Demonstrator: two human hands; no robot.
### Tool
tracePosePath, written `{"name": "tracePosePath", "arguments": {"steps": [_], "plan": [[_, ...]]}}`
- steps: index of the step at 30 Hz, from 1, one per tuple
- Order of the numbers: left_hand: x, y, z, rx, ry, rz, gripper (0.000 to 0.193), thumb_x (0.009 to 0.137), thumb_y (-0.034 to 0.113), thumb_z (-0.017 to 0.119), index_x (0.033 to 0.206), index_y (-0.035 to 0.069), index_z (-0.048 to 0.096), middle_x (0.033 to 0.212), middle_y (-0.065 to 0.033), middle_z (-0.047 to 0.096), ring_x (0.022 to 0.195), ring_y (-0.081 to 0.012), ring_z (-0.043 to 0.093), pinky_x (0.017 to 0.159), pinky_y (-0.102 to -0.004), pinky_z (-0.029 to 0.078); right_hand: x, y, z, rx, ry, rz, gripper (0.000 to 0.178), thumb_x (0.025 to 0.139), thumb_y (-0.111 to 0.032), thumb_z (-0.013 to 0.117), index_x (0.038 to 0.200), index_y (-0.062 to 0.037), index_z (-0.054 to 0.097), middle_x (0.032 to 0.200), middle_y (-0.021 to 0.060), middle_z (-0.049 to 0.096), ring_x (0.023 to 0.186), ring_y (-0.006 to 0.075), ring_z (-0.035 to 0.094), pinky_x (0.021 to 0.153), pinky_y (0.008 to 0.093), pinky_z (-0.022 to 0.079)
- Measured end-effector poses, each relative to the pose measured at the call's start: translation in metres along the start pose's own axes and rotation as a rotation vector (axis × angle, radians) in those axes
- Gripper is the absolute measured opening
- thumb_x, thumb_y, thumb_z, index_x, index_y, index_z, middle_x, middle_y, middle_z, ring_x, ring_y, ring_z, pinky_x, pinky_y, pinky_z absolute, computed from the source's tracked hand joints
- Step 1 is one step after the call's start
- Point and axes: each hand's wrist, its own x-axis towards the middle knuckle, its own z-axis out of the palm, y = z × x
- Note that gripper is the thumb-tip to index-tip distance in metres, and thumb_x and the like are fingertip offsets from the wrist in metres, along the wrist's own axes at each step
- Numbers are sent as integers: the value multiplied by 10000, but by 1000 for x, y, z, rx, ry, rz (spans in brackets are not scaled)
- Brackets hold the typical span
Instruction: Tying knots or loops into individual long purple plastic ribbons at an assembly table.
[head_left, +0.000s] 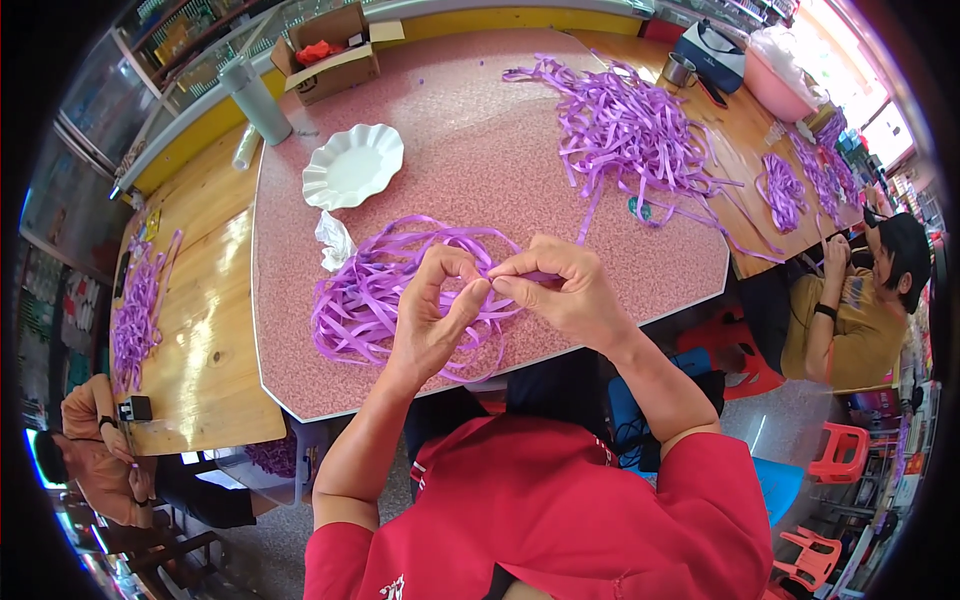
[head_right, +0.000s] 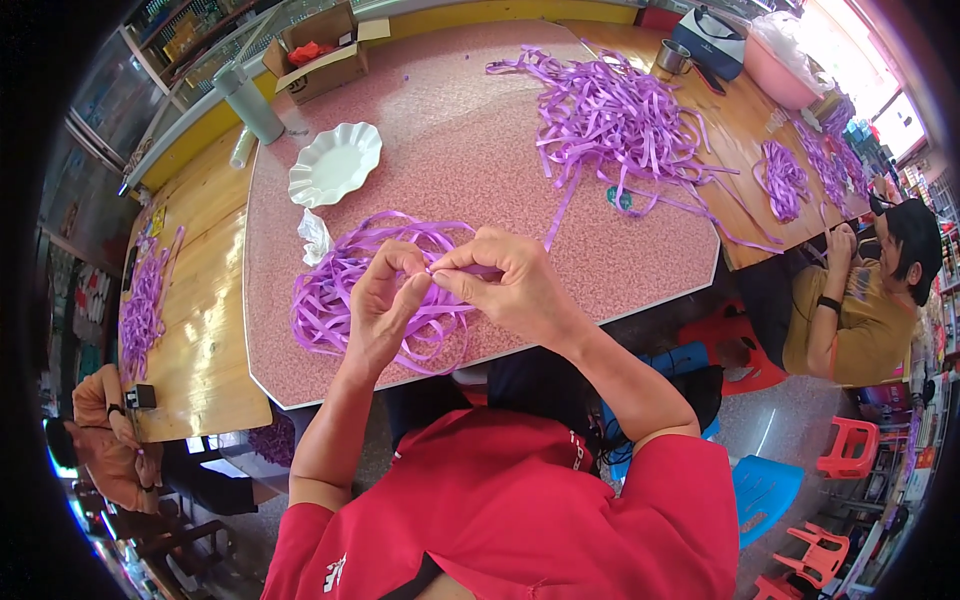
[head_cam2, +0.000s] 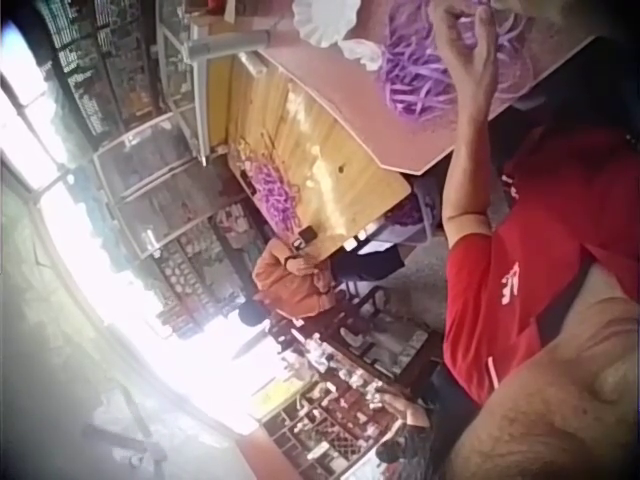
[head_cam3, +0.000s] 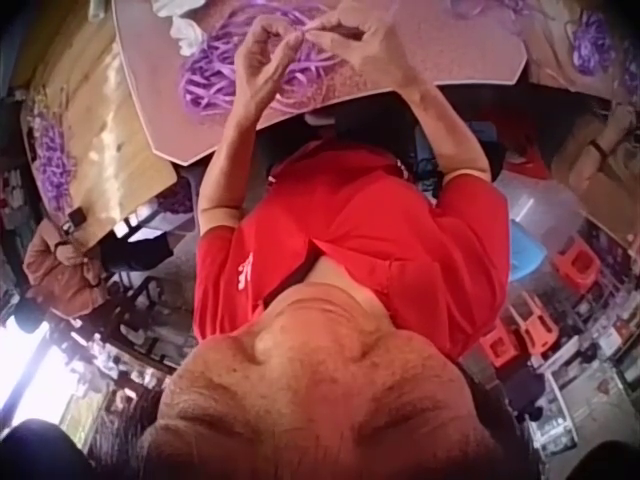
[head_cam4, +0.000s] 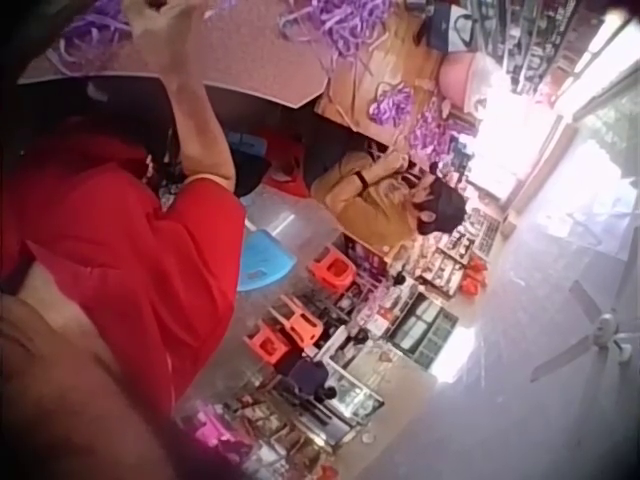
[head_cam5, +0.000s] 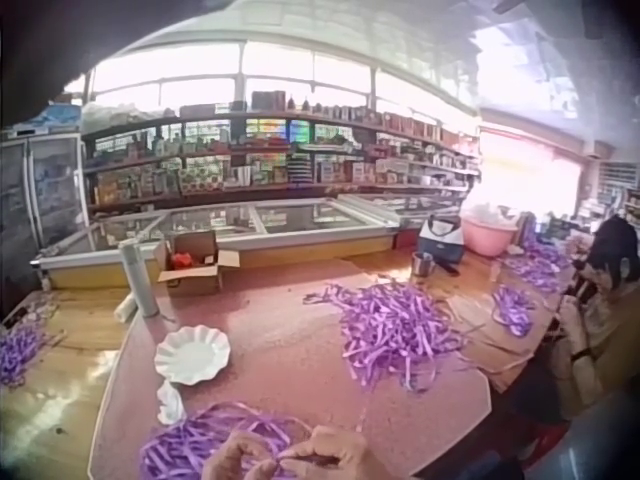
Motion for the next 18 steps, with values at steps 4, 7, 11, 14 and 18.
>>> {"name": "tracePosePath", "arguments": {"steps": [4, 7, 11, 14, 18], "plan": [[1, 3, 3, 57, 46, 96, 189, 880, 67, 686, 1036, 37, 583, 1019, -85, 559, 989, -194, 538, 927, -321, 403, 1, 0, -4, 69, 4, 92, 89, 873, -78, 742, 952, -42, 760, 738, -56, 542, 660, 17, 442, 552, 210, 328], [4, 18, 3, 385, 53, 288, 318, 814, 68, 751, 1106, 65, 626, 1037, -93, 590, 987, -239, 559, 900, -364, 412, 1, -1, -8, 101, -28, 198, 104, 883, -115, 741, 956, -43, 761, 733, -54, 541, 647, 20, 421, 553, 222, 322], [10, 16, 5, 598, 26, 424, 372, 749, 84, 801, 1096, 91, 667, 1000, -67, 620, 965, -259, 571, 862, -388, 406, 1, 0, -9, 68, -72, 159, 131, 887, -143, 742, 963, -38, 759, 728, -53, 537, 643, 25, 415, 556, 231, 320], [10, 11, 0, 634, 45, 515, 330, 727, 108, 822, 1031, 102, 692, 944, -39, 637, 942, -247, 582, 835, -371, 397, 2, 2, -9, 51, -71, 137, 146, 888, -156, 743, 957, -28, 756, 732, -49, 538, 641, 29, 417, 556, 237, 320], [6, 5, -11, 478, 16, 410, 300, 753, 126, 809, 1026, 91, 690, 944, -47, 645, 938, -250, 588, 848, -374, 398, 1, 0, -8, 65, -105, 123, 121, 900, -123, 724, 952, -17, 746, 741, -45, 539, 655, 26, 444, 564, 226, 335]]}}
